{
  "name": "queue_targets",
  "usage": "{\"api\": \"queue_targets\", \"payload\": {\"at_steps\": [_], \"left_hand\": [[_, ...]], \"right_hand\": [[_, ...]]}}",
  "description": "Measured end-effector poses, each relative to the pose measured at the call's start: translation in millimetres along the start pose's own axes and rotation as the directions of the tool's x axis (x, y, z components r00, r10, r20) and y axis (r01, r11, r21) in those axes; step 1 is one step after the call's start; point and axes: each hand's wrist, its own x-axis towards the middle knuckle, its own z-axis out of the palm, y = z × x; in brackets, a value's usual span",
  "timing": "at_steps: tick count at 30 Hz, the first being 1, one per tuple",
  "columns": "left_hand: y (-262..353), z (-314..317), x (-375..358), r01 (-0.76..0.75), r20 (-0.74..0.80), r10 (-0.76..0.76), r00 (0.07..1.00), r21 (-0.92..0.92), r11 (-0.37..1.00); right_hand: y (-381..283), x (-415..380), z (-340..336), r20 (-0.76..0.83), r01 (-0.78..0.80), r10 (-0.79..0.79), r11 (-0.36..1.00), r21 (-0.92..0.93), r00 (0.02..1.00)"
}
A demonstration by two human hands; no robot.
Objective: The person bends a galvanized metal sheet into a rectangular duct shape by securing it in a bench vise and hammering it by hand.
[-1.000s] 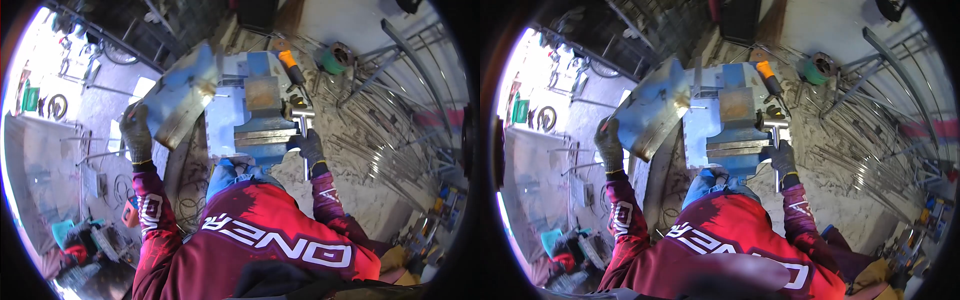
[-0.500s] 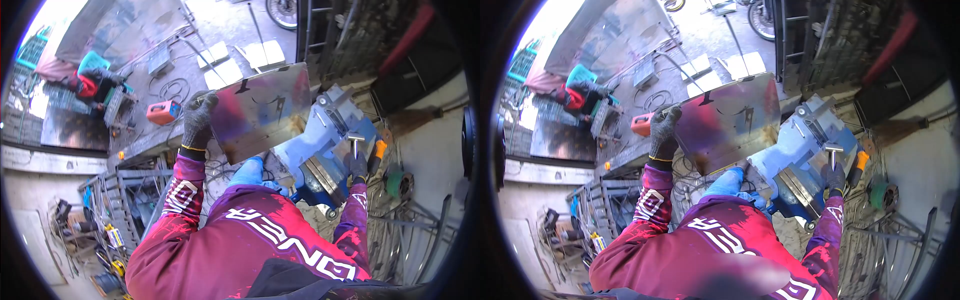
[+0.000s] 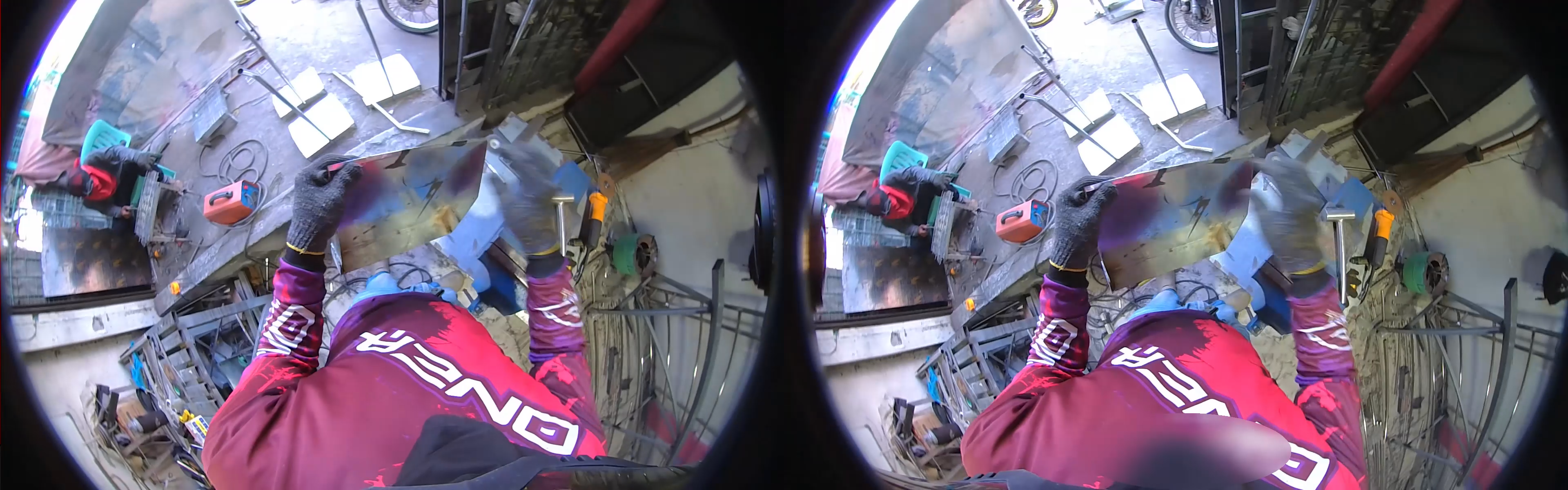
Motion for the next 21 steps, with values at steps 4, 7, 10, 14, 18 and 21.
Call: {"api": "queue_targets", "payload": {"at_steps": [4,7,10,14,18,21], "left_hand": [[0.9,-13.5,0.3,-0.052,0.098,0.039,0.994,0.141,0.989],[-10.9,-40.0,4.0,-0.118,0.145,0.102,0.984,0.105,0.987],[-21.2,-62.0,6.5,-0.164,0.171,0.140,0.975,0.131,0.978],[-17.4,-92.6,11.2,-0.175,0.248,0.136,0.959,0.145,0.974],[-23.5,-122.5,19.7,-0.072,0.274,0.034,0.961,0.128,0.989],[-28.6,-144.1,22.8,-0.111,0.258,0.089,0.962,0.074,0.991]], "right_hand": [[-84.6,55.8,67.4,0.067,0.118,-0.131,0.979,0.168,0.989],[-107.2,81.3,110.7,0.436,0.017,-0.268,0.867,0.499,0.859],[-123.4,93.9,127.8,0.683,-0.214,-0.082,0.917,0.338,0.726],[-125.7,98.3,176.8,0.729,-0.363,0.110,0.910,0.199,0.675],[-121.7,105.8,193.4,0.450,-0.330,0.282,0.943,0.031,0.847],[-117.6,109.4,193.6,0.278,-0.223,0.175,0.963,0.151,0.944]]}}
